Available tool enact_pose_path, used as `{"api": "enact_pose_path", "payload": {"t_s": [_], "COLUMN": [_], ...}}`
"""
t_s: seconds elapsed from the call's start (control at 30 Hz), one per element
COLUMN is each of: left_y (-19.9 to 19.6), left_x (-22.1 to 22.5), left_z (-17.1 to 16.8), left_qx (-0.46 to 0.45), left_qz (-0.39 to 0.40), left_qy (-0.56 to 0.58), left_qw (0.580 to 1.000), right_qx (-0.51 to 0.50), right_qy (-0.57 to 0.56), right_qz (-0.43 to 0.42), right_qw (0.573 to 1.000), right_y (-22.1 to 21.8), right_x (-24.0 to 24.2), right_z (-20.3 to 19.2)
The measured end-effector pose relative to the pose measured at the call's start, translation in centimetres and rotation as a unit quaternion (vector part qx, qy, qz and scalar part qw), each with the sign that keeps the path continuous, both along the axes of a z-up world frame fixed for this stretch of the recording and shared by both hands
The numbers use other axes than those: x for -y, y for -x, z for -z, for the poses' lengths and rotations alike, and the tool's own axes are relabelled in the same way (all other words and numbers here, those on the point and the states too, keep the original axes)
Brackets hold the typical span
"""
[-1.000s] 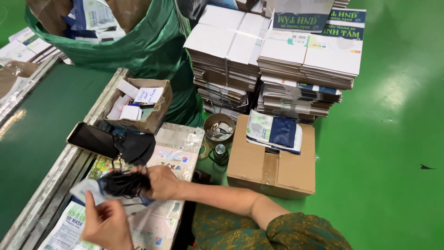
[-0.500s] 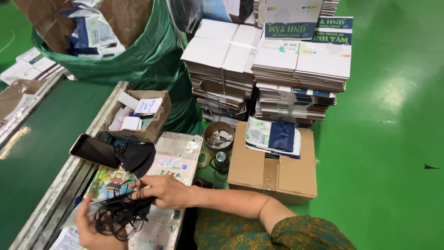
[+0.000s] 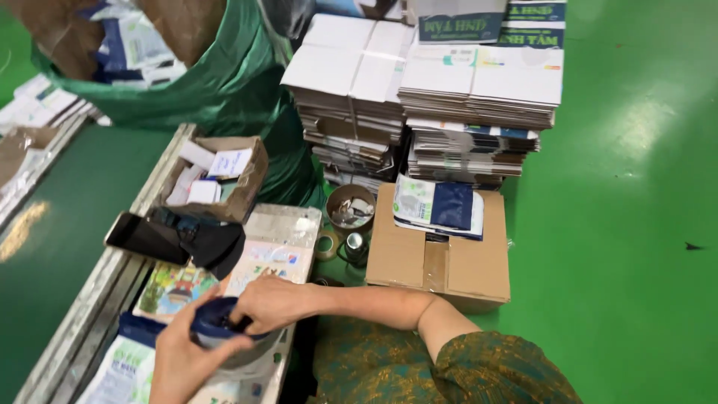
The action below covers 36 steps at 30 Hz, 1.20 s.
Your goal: Packing black face masks into plastic pouches at a workstation.
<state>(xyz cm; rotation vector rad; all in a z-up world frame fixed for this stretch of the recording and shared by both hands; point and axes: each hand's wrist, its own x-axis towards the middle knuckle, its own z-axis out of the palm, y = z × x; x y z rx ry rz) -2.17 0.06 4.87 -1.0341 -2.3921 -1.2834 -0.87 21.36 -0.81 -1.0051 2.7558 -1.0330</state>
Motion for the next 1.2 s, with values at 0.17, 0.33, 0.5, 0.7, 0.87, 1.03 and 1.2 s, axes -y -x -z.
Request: {"api": "enact_pose_path", "payload": {"t_s": [0.17,0.33,0.5,0.7,0.87,1.03,1.2], "left_y": [-0.3,-1.1,-0.9,-3.3,-5.5,2.2,8.2], "left_x": [3.6,1.2,0.8,-3.6,-6.2,2.0,12.2], "left_z": [1.7,3.0,4.1,2.3,1.0,10.6,20.0], "left_qx": [0.279,0.241,0.158,0.045,-0.021,0.129,0.091], "left_qz": [-0.081,-0.105,-0.064,-0.068,-0.147,-0.116,-0.149], "left_qy": [-0.01,0.009,-0.065,-0.099,-0.081,-0.088,0.046], "left_qw": [0.957,0.965,0.983,0.992,0.986,0.981,0.984], "right_qx": [0.049,0.004,-0.137,-0.253,-0.235,-0.241,-0.248], "right_qy": [0.245,0.159,0.323,0.252,0.239,0.235,0.217], "right_qz": [-0.042,-0.037,-0.017,0.104,0.151,0.126,0.115], "right_qw": [0.967,0.987,0.936,0.928,0.93,0.933,0.937], "right_y": [0.6,0.3,-2.4,-2.8,-3.6,-3.1,-1.7], "right_x": [-1.7,-1.3,-2.6,-2.3,-2.8,-4.4,-2.9], "right_z": [-1.2,1.0,-5.2,-0.6,-1.0,-2.4,1.4]}}
